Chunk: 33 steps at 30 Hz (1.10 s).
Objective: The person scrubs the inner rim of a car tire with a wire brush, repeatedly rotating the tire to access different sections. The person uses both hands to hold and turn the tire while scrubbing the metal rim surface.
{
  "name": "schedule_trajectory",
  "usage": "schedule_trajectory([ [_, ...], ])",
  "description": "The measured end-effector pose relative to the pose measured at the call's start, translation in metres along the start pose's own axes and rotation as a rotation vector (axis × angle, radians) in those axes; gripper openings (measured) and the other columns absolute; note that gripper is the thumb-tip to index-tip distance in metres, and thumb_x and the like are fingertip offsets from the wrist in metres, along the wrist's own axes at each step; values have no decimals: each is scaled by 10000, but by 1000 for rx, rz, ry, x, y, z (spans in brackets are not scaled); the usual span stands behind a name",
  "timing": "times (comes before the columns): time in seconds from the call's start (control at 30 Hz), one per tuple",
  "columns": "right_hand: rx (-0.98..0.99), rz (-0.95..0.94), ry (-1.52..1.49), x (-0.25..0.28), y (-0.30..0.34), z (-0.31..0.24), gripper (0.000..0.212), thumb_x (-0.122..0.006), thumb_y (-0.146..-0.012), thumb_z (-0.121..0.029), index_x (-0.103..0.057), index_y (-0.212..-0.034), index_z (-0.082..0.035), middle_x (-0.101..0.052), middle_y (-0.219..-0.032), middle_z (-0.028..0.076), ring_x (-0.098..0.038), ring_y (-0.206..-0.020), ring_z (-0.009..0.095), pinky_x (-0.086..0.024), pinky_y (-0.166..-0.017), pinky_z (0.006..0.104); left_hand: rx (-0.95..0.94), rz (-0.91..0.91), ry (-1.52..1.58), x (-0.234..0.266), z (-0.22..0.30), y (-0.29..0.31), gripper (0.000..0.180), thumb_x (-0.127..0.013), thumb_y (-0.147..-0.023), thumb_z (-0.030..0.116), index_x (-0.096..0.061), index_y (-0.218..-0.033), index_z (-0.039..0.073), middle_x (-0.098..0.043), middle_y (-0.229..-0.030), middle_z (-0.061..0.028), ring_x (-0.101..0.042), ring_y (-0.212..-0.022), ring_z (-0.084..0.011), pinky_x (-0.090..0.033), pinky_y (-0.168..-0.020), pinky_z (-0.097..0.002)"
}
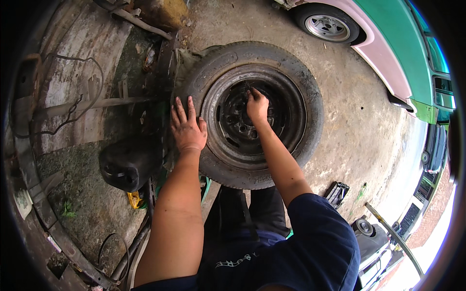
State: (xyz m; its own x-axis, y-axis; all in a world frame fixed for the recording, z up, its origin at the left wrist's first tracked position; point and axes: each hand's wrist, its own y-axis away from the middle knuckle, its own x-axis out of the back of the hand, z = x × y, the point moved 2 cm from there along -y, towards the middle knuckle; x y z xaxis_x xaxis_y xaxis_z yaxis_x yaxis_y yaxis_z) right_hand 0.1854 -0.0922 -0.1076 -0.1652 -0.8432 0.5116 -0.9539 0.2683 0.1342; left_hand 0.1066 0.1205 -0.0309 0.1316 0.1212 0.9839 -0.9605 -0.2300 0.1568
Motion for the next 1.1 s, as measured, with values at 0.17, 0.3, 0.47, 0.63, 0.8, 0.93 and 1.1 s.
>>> schedule_trajectory([
  [0.17, 10, -149, 5, -20, 24, -6, 300, -610, -925, -125, -658, -1144, 74, -669, -1066, 284, -670, -1033, 376, -523, -903, 385, 7, -27, -1, -1, -1, 0, 747, -493, -928, 321, -147, -1585, 240, -123, -1639, -137, -225, -1464, -382, -270, -1155, -503],
  [0.3, -2, -230, 21, -13, 23, -11, 293, -628, -914, -131, -669, -1127, 66, -675, -1051, 278, -675, -1018, 384, -525, -895, 379, 16, -58, 14, -1, -1, -1, 738, -476, -937, 351, -146, -1587, 235, -97, -1646, -134, -197, -1475, -371, -203, -1187, -493],
  [0.47, -120, -57, 9, 8, 1, -12, 327, -656, -905, -171, -676, -1128, 67, -675, -1089, 278, -671, -1072, 354, -512, -924, 379, 8, -57, 10, -1, -2, -2, 738, -480, -935, 346, -152, -1586, 233, -97, -1645, -138, -199, -1474, -375, -202, -1188, -493],
  [0.63, 8, -385, 81, -9, 7, -10, 305, -639, -907, -156, -678, -1102, 75, -675, -1074, 276, -659, -1060, 389, -506, -936, 385, -1, -12, 16, -2, -1, -1, 752, -501, -927, 305, -143, -1585, 236, -112, -1641, -133, -232, -1458, -391, -286, -1147, -520],
  [0.8, -144, 47, -61, -4, 5, -4, 331, -652, -900, -177, -677, -1096, 88, -674, -1044, 297, -670, -1036, 394, -514, -918, 409, 9, -9, 12, -1, -1, -1, 755, -507, -922, 296, -148, -1585, 242, -119, -1640, -134, -246, -1454, -385, -308, -1133, -517],
  [0.93, -90, -208, 89, -8, 3, -7, 320, -631, -908, -161, -673, -1097, 94, -673, -1045, 297, -661, -1040, 411, -508, -926, 402, 26, -34, 45, -2, 0, -1, 758, -502, -920, 336, -150, -1586, 251, -111, -1645, -117, -210, -1473, -375, -266, -1153, -522],
  [1.1, -115, -90, 7, -7, 4, -9, 312, -620, -914, -144, -667, -1106, 98, -669, -1075, 297, -663, -1055, 395, -508, -935, 384, 20, -11, 44, -1, 0, -2, 755, -503, -921, 336, -153, -1585, 253, -125, -1643, -119, -231, -1463, -385, -284, -1143, -525],
])
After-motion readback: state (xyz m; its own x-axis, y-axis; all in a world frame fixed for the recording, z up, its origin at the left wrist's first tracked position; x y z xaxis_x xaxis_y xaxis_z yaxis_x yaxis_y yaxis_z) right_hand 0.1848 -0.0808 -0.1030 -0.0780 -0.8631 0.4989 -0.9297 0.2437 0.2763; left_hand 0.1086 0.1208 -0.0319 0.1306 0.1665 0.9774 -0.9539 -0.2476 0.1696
